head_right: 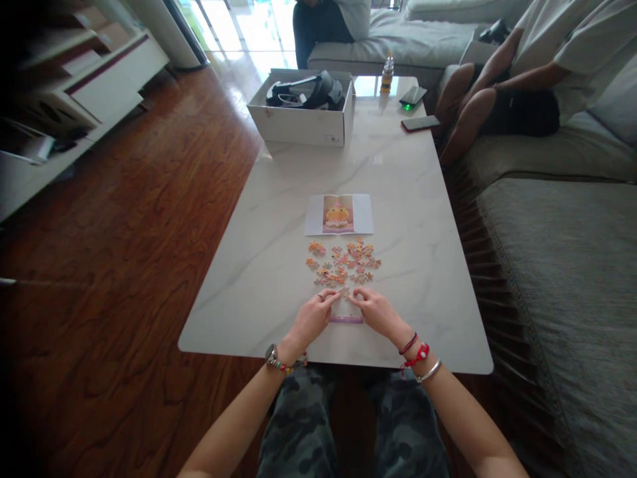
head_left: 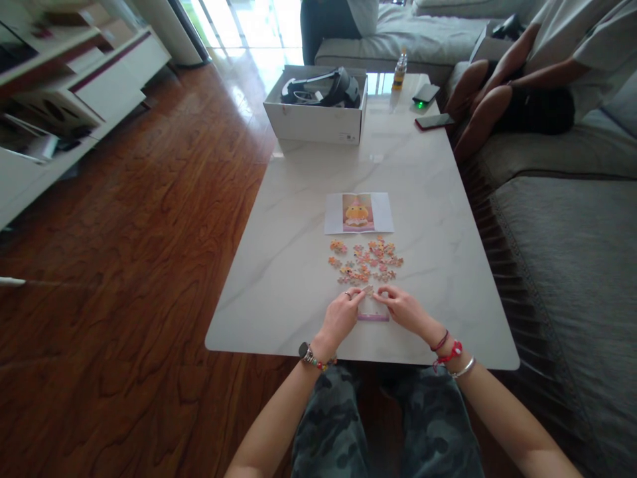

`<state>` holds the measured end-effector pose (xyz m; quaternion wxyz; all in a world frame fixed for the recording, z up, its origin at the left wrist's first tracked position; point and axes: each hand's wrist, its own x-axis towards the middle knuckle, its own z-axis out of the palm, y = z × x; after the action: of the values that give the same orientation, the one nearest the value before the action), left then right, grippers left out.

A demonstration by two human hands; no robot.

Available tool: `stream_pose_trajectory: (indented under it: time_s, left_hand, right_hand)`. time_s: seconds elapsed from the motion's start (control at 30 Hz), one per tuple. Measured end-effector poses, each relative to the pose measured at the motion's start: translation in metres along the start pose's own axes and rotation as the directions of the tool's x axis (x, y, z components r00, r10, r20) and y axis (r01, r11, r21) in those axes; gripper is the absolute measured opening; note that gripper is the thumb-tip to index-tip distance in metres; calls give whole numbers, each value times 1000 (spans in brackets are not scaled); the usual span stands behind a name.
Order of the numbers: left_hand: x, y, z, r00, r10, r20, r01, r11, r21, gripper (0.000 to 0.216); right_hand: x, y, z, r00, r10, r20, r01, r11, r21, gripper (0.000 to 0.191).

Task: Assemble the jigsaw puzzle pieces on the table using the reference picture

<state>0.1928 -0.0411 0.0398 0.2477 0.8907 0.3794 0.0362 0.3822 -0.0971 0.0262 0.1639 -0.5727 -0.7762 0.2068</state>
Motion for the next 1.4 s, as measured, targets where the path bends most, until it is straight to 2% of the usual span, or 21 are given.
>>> stream_pose_trajectory:
  time_s: [0.07,0.17,0.33,0.53,0.77,1.07,1.4]
  left_hand:
    - [4,-7,-1,998,53,-16,-53,998,-23,38]
    - [12,-18,0,993,115,-35,-117,991,-60,30]
    - [22,-31,7,976,156,-153,-169,983,-70,26]
    - [23,-35,13,954,226,-197,-234,972,-19,32]
    - [23,-34,13,946,228,-230,-238,971,-18,25]
    - [23,-33,13,953,194,-234,-206,978,-28,26]
    - [21,-34,11,957,186,-223,-203,978,-56,23]
  right_hand:
    - [0,-2,0,1000,6,4,-6,1000,-8,45]
    - [2,4,0,999,31,-14,-29,995,94,41]
    - [1,21,7,982,56,-179,-4,960,280,37]
    - [-1,24,18,951,91,-296,-3,958,288,36]
    - [0,22,20,938,99,-333,-14,969,248,31]
    - [1,21,22,928,116,-355,-36,974,225,27]
    - [2,17,19,932,133,-337,-50,968,245,23]
